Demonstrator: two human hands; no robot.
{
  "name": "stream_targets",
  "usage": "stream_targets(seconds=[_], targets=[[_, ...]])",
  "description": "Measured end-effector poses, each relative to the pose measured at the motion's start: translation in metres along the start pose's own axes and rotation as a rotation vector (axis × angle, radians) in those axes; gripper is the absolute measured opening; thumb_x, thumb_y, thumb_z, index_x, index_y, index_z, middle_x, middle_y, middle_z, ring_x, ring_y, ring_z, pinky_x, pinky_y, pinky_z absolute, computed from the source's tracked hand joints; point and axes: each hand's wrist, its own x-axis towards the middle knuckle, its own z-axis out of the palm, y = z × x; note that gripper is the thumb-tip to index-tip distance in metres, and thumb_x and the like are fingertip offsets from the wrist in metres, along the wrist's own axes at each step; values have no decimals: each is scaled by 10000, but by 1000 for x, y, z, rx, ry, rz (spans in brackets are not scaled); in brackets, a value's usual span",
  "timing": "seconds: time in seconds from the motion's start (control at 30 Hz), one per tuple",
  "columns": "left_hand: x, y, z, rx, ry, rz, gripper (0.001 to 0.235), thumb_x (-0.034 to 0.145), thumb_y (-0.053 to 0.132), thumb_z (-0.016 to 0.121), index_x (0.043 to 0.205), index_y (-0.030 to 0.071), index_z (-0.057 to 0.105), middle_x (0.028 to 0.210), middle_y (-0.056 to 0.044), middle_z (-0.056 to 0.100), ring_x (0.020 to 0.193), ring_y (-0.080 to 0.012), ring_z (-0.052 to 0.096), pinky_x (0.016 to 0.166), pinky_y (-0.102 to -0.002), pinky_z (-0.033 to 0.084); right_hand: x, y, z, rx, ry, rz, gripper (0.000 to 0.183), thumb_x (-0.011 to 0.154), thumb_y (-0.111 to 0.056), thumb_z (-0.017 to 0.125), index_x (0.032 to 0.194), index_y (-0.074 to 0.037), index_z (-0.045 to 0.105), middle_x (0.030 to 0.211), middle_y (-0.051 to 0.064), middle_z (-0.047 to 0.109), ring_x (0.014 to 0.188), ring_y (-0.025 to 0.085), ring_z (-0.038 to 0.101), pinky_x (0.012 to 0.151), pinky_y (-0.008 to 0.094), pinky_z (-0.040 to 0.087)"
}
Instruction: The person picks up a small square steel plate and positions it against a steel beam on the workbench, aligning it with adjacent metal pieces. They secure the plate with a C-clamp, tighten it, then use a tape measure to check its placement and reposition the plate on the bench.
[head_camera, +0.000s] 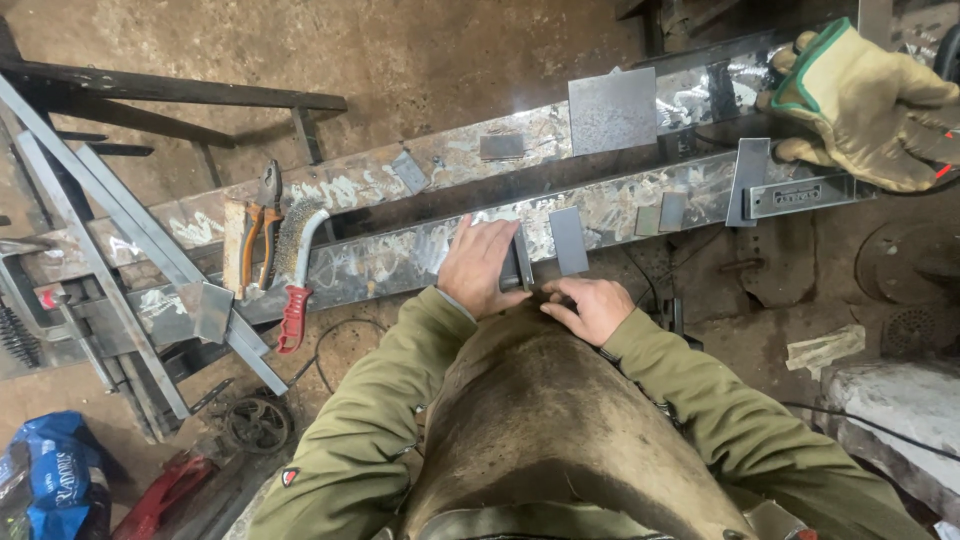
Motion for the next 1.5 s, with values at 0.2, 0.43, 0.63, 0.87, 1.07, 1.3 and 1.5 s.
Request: stream_targets(seconds=[0.2, 0.43, 0.63, 0.87, 1.07, 1.3, 1.5], targets=[[1, -2, 3, 4, -49, -32, 1071, 600, 390, 956, 1465, 7, 453, 1356, -170, 563, 1284, -366, 508, 1197, -614, 278, 1, 1, -1, -10, -17, 18, 325, 895, -344, 734, 1118, -108, 724, 924, 72, 787, 831, 304, 748, 705, 426, 591], [-1, -4, 3, 2, -26, -21, 1077, 603, 399, 952, 1470, 5, 450, 1360, -178, 557, 1289, -372, 505, 1204, -605, 281, 5, -7, -5, 5, -4, 18, 347, 886, -322, 741, 1170, -127, 699, 931, 70, 784, 834, 309, 745, 709, 429, 591], [-4, -7, 7, -8, 3, -5, 1077, 588, 408, 951, 1451, -14, 463, 1362, -183, 565, 1297, -374, 512, 1208, -602, 285, 8, -11, -7, 5, 30, 7, 437, 876, -318, 746, 1261, -133, 654, 941, 70, 782, 845, 325, 740, 717, 442, 591], [-3, -7, 7, -11, -5, -6, 1063, 602, 422, 950, 1441, -20, 469, 1367, -186, 566, 1303, -371, 511, 1211, -598, 280, 9, -7, -4, 1, 1, 23, 375, 883, -328, 742, 1205, -145, 684, 945, 58, 789, 843, 309, 748, 718, 431, 594], [-3, -7, 6, -11, -9, -4, 1073, 603, 419, 952, 1450, -18, 461, 1376, -191, 561, 1308, -377, 509, 1210, -601, 277, 10, -6, -3, -15, -4, 23, 383, 879, -331, 751, 1208, -144, 686, 952, 60, 790, 846, 308, 750, 724, 429, 596], [-4, -6, 2, -9, -13, -3, 1090, 600, 418, 958, 1454, -25, 445, 1381, -203, 548, 1304, -386, 505, 1209, -609, 275, 13, -10, -4, -35, -38, 24, 579, 870, -363, 760, 1385, -164, 581, 950, 66, 788, 742, 316, 745, 674, 438, 601], [-3, -3, 1, -15, -7, -12, 1104, 586, 418, 964, 1461, -14, 449, 1388, -189, 554, 1311, -378, 508, 1217, -603, 276, 12, -7, -2, -55, -20, -28, 594, 881, -374, 761, 1406, -171, 571, 938, 61, 792, 750, 323, 737, 659, 444, 591]])
